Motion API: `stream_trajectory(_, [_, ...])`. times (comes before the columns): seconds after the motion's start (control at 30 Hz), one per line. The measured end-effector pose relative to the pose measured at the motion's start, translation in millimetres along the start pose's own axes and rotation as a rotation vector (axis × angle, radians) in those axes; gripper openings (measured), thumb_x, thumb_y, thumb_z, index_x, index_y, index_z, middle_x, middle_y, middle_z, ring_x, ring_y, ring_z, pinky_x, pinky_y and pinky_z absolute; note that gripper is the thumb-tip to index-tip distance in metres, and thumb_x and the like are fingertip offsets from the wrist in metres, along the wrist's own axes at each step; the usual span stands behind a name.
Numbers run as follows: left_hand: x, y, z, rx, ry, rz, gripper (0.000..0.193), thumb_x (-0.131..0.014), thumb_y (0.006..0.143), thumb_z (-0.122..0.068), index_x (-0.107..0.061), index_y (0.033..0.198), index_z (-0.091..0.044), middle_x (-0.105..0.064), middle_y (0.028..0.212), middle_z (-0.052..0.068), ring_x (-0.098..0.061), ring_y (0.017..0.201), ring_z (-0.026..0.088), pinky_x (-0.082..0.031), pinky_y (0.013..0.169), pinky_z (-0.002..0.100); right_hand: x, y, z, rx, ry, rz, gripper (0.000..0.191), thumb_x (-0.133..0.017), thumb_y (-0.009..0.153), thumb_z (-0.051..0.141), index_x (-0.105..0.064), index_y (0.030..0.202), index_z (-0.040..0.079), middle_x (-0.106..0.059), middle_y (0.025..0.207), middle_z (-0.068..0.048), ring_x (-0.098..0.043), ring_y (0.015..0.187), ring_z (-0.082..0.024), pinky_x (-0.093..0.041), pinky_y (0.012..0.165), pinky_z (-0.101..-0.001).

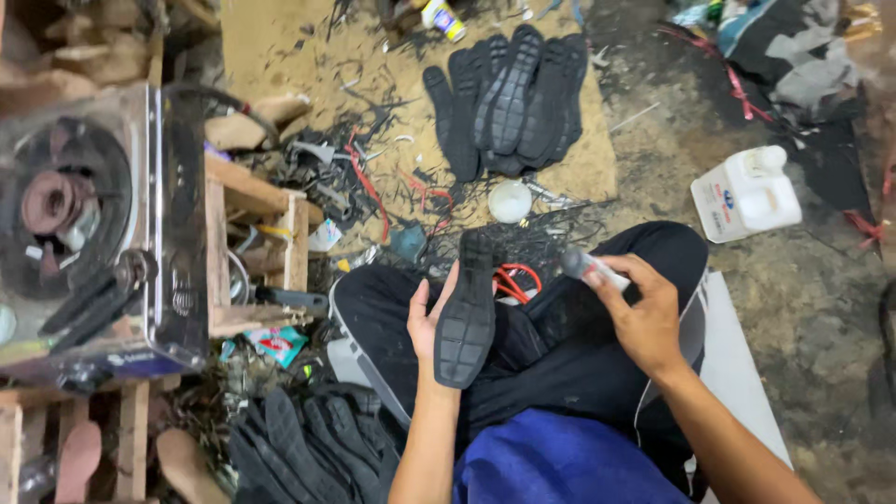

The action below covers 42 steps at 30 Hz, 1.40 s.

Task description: The person sits cross-legged on the floor and repeatedly applies a liquid adhesive to the bottom of black shoe soles using a brush. They dip the brush into a small container and coat each sole before placing it aside.

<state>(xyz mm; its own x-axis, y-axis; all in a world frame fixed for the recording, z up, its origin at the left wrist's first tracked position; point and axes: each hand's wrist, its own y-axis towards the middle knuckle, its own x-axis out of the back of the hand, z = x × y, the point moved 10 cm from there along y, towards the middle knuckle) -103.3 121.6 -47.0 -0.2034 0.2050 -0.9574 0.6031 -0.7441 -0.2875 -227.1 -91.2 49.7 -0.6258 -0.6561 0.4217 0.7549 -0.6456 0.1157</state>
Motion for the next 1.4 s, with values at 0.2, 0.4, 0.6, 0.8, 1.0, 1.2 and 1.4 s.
stream_trajectory(0.2, [-54,142,4,0.056,0.256,0.277,0.071,-0.049,0.113,-0.051,-0.039,0.165,-0.004,-0.049,0.153,0.019,-0.05,0.132,0.032,-0.039,0.115,0.042,18,-39,-45,-0.193,0.247,-0.083,0.019,-0.073,0.095,0.014,-0.075,0.11,0.002,-0.073,0.092,0.0,-0.06,0.08,-0.003,-0.047,0.07,-0.022])
stream_trajectory(0.4, [-42,197,-89,-0.632,0.787,-0.121,0.059,-0.056,0.101,-0.025,-0.04,0.153,-0.004,-0.047,0.155,0.012,-0.051,0.136,0.024,-0.042,0.112,0.037,26,-59,-74,-0.211,0.29,-0.085,0.02,-0.074,0.094,0.013,-0.076,0.11,0.001,-0.071,0.09,-0.001,-0.059,0.078,-0.004,-0.044,0.067,-0.0214])
stream_trajectory(0.6, [-55,-74,-88,-1.32,2.365,-0.481,0.046,-0.062,0.099,-0.013,-0.055,0.144,-0.005,-0.047,0.156,0.021,-0.039,0.147,0.042,-0.029,0.125,0.05,10,-20,-132,-0.256,0.674,-0.018,0.019,-0.068,0.101,0.018,-0.066,0.109,0.001,-0.068,0.094,-0.004,-0.06,0.082,-0.01,-0.048,0.077,-0.0255])
stream_trajectory(0.8, [-9,-166,-78,-1.193,2.151,-0.659,0.057,-0.054,0.101,-0.019,-0.042,0.155,-0.003,-0.03,0.164,0.029,-0.03,0.151,0.046,-0.026,0.122,0.049,-51,95,-151,-0.219,0.852,0.112,0.017,-0.064,0.103,0.017,-0.061,0.109,0.002,-0.07,0.096,-0.01,-0.069,0.083,-0.016,-0.057,0.075,-0.0298])
stream_trajectory(1.0, [29,-186,-92,-1.314,1.907,-0.677,0.051,-0.05,0.107,-0.019,-0.043,0.154,-0.001,-0.042,0.16,0.026,-0.038,0.15,0.042,-0.029,0.123,0.045,-73,92,-150,-0.221,0.653,0.085,0.021,-0.07,0.102,0.018,-0.063,0.112,0.0,-0.073,0.093,-0.01,-0.067,0.07,-0.014,-0.057,0.065,-0.0287])
stream_trajectory(1.2, [107,-204,-127,-1.173,1.518,-0.69,0.046,-0.041,0.108,-0.022,-0.052,0.146,0.001,-0.058,0.146,0.02,-0.058,0.133,0.033,-0.043,0.11,0.038,-53,58,-117,-0.053,0.76,0.124,0.019,-0.075,0.099,0.009,-0.064,0.113,0.0,-0.073,0.099,-0.011,-0.072,0.077,-0.017,-0.06,0.072,-0.0314])
stream_trajectory(1.4, [166,-219,-119,-0.808,1.687,-0.735,0.051,-0.032,0.113,-0.029,-0.064,0.133,0.005,-0.072,0.129,0.021,-0.067,0.122,0.028,-0.048,0.107,0.036,-43,29,-91,-0.05,0.918,0.141,0.024,-0.075,0.099,0.005,-0.056,0.112,0.002,-0.075,0.104,-0.017,-0.074,0.082,-0.023,-0.063,0.077,-0.038])
